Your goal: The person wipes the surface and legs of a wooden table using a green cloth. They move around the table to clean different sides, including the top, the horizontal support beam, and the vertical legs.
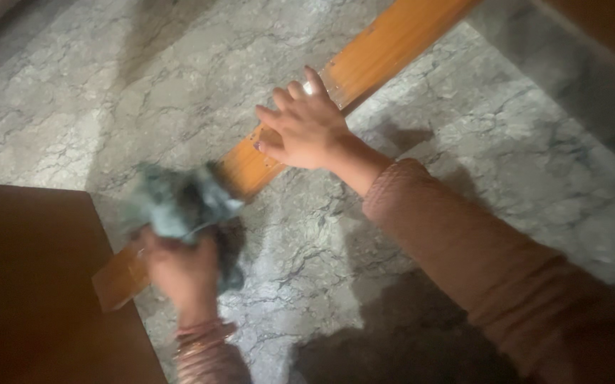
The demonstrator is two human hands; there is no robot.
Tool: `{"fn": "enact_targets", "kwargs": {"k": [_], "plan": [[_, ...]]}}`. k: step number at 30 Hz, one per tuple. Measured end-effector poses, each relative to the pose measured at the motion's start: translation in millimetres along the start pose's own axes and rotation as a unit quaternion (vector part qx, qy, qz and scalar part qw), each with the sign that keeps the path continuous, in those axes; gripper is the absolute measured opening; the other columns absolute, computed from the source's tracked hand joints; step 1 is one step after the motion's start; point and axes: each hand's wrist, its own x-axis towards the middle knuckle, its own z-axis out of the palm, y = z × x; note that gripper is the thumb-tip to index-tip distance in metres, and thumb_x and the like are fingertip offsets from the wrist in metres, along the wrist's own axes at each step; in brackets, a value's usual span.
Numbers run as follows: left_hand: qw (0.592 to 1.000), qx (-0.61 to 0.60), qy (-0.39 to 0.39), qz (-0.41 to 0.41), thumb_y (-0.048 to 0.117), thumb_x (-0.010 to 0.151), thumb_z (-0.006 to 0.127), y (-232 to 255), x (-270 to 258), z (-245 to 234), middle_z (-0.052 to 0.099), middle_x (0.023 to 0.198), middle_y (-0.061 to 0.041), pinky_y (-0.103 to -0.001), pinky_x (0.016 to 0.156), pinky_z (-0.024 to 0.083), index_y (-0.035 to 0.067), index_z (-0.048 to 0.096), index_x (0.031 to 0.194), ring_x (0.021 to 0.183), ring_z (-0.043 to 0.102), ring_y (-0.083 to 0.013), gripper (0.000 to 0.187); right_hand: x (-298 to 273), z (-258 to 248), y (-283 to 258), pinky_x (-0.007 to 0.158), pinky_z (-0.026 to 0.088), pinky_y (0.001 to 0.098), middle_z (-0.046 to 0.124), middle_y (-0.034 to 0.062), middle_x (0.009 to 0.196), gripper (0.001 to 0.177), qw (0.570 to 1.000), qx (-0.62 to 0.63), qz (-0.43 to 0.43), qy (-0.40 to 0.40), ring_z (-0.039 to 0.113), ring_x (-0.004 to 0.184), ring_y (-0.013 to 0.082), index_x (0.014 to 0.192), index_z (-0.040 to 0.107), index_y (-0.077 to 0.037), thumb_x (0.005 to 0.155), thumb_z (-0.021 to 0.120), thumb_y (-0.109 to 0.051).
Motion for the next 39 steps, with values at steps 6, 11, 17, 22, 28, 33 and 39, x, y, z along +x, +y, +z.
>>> {"fn": "enact_targets", "kwargs": {"k": [6,11,17,22,28,33,39], "plan": [[0.993,-0.022,0.002,0.114,0.023,0.069,0.090,65.9,-21.0,-4.7,0.038,0.148,-0.041,-0.058,0.097,0.053,-0.006,0.043,0.142,0.129,0.049,-0.0593,0.091,-0.9,0.5,-0.5,0.117,0.013,0.0662,0.045,0.0163,0.150,0.077,0.999,-0.031,-0.001,-0.018,0.041,0.138,0.0335,0.157,0.033,-0.018,0.097,0.030,-0.067],[0.994,-0.077,-0.081,0.003,0.029,0.080,0.081,12.5,-1.3,-0.8,0.052,0.145,-0.029,-0.051,0.100,0.055,0.001,0.043,0.148,0.125,0.060,-0.0434,0.083,-0.9,3.3,-0.1,0.117,0.013,0.0659,0.044,0.0172,0.151,0.074,1.000,-0.005,-0.001,0.003,0.041,0.138,0.0356,0.156,0.035,-0.018,0.101,0.027,-0.067],[0.984,-0.156,0.001,-0.081,0.025,0.084,0.081,-110.8,31.6,17.2,0.056,0.139,-0.027,-0.046,0.109,0.040,-0.006,0.044,0.146,0.127,0.056,-0.0410,0.078,-0.4,2.5,0.5,0.117,0.013,0.0662,0.046,0.0173,0.149,0.073,1.000,0.008,-0.005,0.013,0.042,0.137,0.0360,0.155,0.036,-0.017,0.101,0.026,-0.065],[0.977,-0.070,0.077,-0.186,0.024,0.079,0.081,-118.0,15.5,-9.2,0.062,0.134,-0.026,-0.044,0.108,0.046,-0.009,0.052,0.138,0.123,0.062,-0.0397,0.073,-2.3,-1.3,0.2,0.118,0.012,0.0655,0.047,0.0169,0.148,0.073,1.000,0.008,-0.001,-0.004,0.043,0.138,0.0350,0.156,0.035,-0.018,0.101,0.025,-0.065],[0.965,-0.016,0.023,-0.260,0.008,0.078,0.069,-103.2,13.6,0.5,0.063,0.125,-0.033,-0.042,0.092,0.059,-0.017,0.043,0.141,0.106,0.070,-0.0416,0.073,-1.4,-0.7,0.1,0.116,0.011,0.0654,0.044,0.0161,0.150,0.073,1.000,0.006,0.002,0.012,0.042,0.137,0.0350,0.154,0.035,-0.018,0.100,0.026,-0.066],[0.997,0.003,-0.014,-0.074,0.012,0.078,0.071,-68.4,10.1,14.3,0.063,0.126,-0.034,-0.045,0.092,0.059,-0.016,0.025,0.152,0.105,0.069,-0.0418,0.092,-3.4,-1.5,-0.1,0.118,0.013,0.0641,0.046,0.0160,0.151,0.073,1.000,-0.006,0.009,-0.008,0.043,0.138,0.0342,0.157,0.035,-0.019,0.101,0.026,-0.066],[0.999,-0.046,0.002,-0.010,0.028,0.076,0.087,32.1,-19.8,15.7,0.044,0.143,-0.038,-0.056,0.109,0.042,-0.006,0.038,0.145,0.132,0.048,-0.0521,0.092,-3.0,2.4,-0.3,0.117,0.014,0.0645,0.048,0.0173,0.148,0.074,1.000,-0.012,0.008,0.001,0.045,0.135,0.0354,0.156,0.037,-0.019,0.100,0.028,-0.067]]}}
